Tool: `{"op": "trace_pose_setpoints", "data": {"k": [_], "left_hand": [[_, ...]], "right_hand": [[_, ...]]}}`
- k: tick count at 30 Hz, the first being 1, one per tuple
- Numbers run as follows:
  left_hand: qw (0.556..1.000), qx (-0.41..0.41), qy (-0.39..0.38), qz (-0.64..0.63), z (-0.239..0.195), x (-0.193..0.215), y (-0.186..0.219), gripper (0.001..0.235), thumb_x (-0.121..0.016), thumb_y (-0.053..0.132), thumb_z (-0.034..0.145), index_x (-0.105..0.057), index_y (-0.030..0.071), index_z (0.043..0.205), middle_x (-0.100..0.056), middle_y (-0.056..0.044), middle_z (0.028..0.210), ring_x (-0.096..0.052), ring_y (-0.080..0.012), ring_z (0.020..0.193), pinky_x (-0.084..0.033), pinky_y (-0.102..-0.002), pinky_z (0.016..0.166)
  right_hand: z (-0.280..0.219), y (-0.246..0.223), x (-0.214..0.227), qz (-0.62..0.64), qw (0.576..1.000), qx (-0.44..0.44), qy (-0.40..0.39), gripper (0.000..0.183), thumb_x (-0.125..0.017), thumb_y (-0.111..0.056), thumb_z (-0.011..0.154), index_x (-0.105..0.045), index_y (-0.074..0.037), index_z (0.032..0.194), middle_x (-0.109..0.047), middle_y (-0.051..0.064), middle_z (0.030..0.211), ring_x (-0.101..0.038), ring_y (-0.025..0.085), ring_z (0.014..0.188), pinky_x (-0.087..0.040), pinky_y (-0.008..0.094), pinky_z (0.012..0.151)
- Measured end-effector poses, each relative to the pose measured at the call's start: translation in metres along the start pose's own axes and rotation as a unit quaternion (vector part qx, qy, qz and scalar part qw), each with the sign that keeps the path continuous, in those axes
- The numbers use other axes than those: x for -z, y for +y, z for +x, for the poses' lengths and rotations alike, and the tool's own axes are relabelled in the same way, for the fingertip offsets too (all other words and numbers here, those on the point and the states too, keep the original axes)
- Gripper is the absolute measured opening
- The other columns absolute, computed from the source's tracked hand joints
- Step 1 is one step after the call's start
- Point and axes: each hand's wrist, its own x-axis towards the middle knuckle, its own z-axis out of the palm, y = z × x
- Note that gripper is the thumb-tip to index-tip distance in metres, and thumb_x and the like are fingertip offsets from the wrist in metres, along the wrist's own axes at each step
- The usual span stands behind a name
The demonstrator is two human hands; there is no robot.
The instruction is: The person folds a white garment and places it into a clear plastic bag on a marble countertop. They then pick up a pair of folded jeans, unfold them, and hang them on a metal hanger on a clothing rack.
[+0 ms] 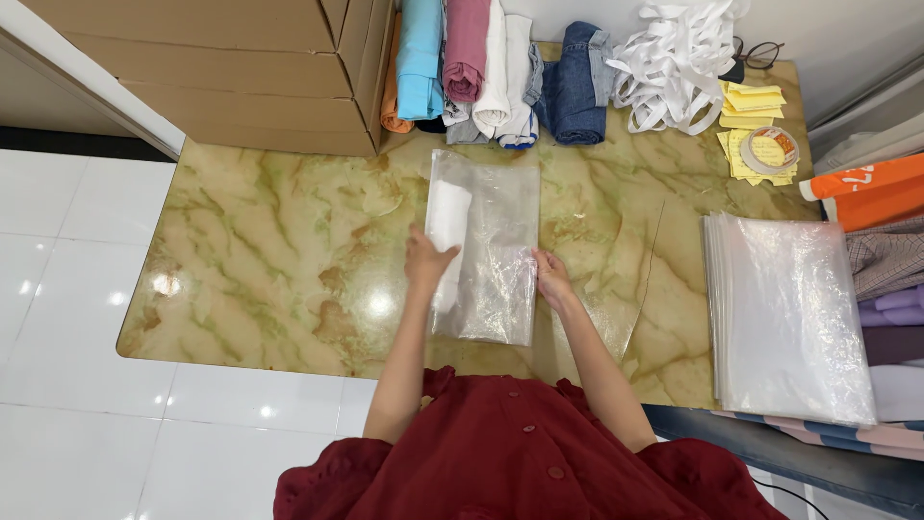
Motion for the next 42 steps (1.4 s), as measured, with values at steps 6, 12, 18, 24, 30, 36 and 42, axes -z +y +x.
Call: {"op": "trace_pose_setpoints", "data": {"k": [6,12,18,24,30,36,42], "left_hand": [[1.000,-0.003,0.005,-0.027,0.023,0.000,-0.044,0.083,-0.092,0.051,0.064,-0.063,-0.005,0.119,-0.070,-0.030,0.109,-0.068,-0.0471,0.107,-0.055,-0.055,0.089],[0.943,-0.035,0.287,0.166,0.018,0.052,-0.040,0.064,-0.091,0.031,0.071,-0.058,0.005,0.120,-0.057,-0.017,0.116,-0.063,-0.0402,0.107,-0.057,-0.051,0.088],[0.957,-0.075,0.202,0.195,0.013,0.039,-0.009,0.026,-0.075,0.003,0.084,-0.069,0.005,0.109,-0.059,-0.015,0.111,-0.063,-0.0361,0.104,-0.054,-0.047,0.084],[0.988,-0.145,-0.044,0.030,-0.006,-0.053,0.039,0.018,-0.060,0.022,0.095,-0.064,0.008,0.106,-0.066,-0.020,0.100,-0.068,-0.0462,0.103,-0.054,-0.059,0.085],[0.949,-0.251,-0.165,-0.100,-0.078,-0.083,0.090,0.026,-0.064,0.032,0.098,-0.073,0.014,0.115,-0.072,-0.016,0.118,-0.068,-0.0407,0.111,-0.056,-0.050,0.092],[0.958,-0.238,-0.148,-0.066,-0.086,-0.081,0.092,0.024,-0.069,0.041,0.095,-0.075,0.026,0.112,-0.072,-0.002,0.117,-0.073,-0.0272,0.103,-0.059,-0.041,0.086],[0.932,-0.311,-0.171,-0.075,-0.084,-0.055,0.094,0.008,-0.074,0.017,0.086,-0.073,0.012,0.091,-0.069,-0.010,0.095,-0.072,-0.0329,0.096,-0.058,-0.044,0.086]], "right_hand": [[-0.068,-0.060,-0.047,-0.034,0.999,-0.037,-0.022,0.025,-0.079,-0.026,0.090,-0.068,-0.014,0.110,-0.066,0.004,0.102,-0.069,0.020,0.095,-0.059,0.037,0.078],[-0.099,-0.095,-0.072,-0.042,0.996,-0.050,-0.067,0.030,-0.068,-0.036,0.100,-0.059,-0.018,0.121,-0.067,0.005,0.127,-0.064,0.020,0.119,-0.052,0.035,0.093],[-0.099,-0.089,-0.082,-0.070,0.991,-0.064,-0.099,0.029,-0.064,-0.037,0.101,-0.061,-0.018,0.123,-0.066,0.004,0.129,-0.060,0.019,0.122,-0.050,0.033,0.093],[-0.130,-0.126,-0.085,-0.033,0.993,-0.062,-0.098,0.051,-0.059,-0.050,0.103,-0.056,-0.012,0.135,-0.061,0.011,0.139,-0.057,0.024,0.131,-0.047,0.037,0.100],[-0.089,-0.104,-0.046,-0.006,1.000,0.019,-0.020,0.046,-0.069,-0.042,0.099,-0.058,-0.015,0.134,-0.069,0.005,0.113,-0.072,0.018,0.100,-0.054,0.025,0.080],[-0.094,-0.113,-0.041,-0.022,0.999,0.034,0.010,0.049,-0.073,-0.055,0.093,-0.067,-0.018,0.125,-0.075,0.006,0.109,-0.074,0.015,0.090,-0.056,0.022,0.071],[-0.141,-0.163,-0.071,-0.176,0.973,0.149,0.022,0.082,-0.083,-0.034,0.087,-0.041,-0.013,0.154,-0.056,0.032,0.137,-0.050,0.043,0.136,-0.038,0.048,0.113]]}}
